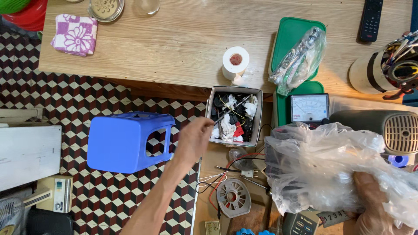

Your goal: The person works at a cluttered repair bench on a small appliance motor assembly. They hold a cylindrical motor part, manipulate it with a screwdriver, wipe components with a tissue, measure parts with a ruler, and sort small parts and hardware into a box lined with a plastic bag.

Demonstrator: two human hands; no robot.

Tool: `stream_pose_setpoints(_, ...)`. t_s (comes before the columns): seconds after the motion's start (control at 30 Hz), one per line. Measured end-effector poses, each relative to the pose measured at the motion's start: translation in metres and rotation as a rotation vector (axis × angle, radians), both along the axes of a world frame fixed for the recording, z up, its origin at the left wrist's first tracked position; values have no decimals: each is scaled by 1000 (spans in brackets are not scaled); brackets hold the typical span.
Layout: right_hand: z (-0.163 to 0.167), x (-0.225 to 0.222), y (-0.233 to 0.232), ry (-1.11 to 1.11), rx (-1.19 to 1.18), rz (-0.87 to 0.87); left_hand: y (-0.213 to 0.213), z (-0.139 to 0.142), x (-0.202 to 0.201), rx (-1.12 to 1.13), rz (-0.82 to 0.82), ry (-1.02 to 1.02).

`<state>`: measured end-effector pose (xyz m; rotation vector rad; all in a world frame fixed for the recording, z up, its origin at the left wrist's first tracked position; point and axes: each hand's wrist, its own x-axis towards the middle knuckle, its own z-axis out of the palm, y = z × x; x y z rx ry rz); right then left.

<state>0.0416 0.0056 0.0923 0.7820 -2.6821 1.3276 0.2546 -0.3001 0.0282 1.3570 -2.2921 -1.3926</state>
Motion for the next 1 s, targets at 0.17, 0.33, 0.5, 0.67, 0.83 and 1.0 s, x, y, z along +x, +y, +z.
stream_pose_setpoints(0.17,-5,-9,-3,-513,-305,-245,15,-38,-41,-376,-475,15)
stream_pose_setpoints(0.33,3,-10,-7,-558,-330,-288,6,-67,-57,-386,-572,-189)
stream_pose_setpoints(0.5,0,-7,-3,-595,-327,-315,-16,-61,-36,-332,-458,11)
stream_pose_setpoints(0.67,-8,-4,2,-658,-332,-339,-42,-24,-34,-370,-327,145)
stream_pose_setpoints(0.83,-12,-1,8,-693,-336,-347,-41,-16,-29,-439,-356,164)
stream_pose_setpoints(1.0,-13,-2,12,-715,-338,-347,-12,-44,-22,-479,-619,60)
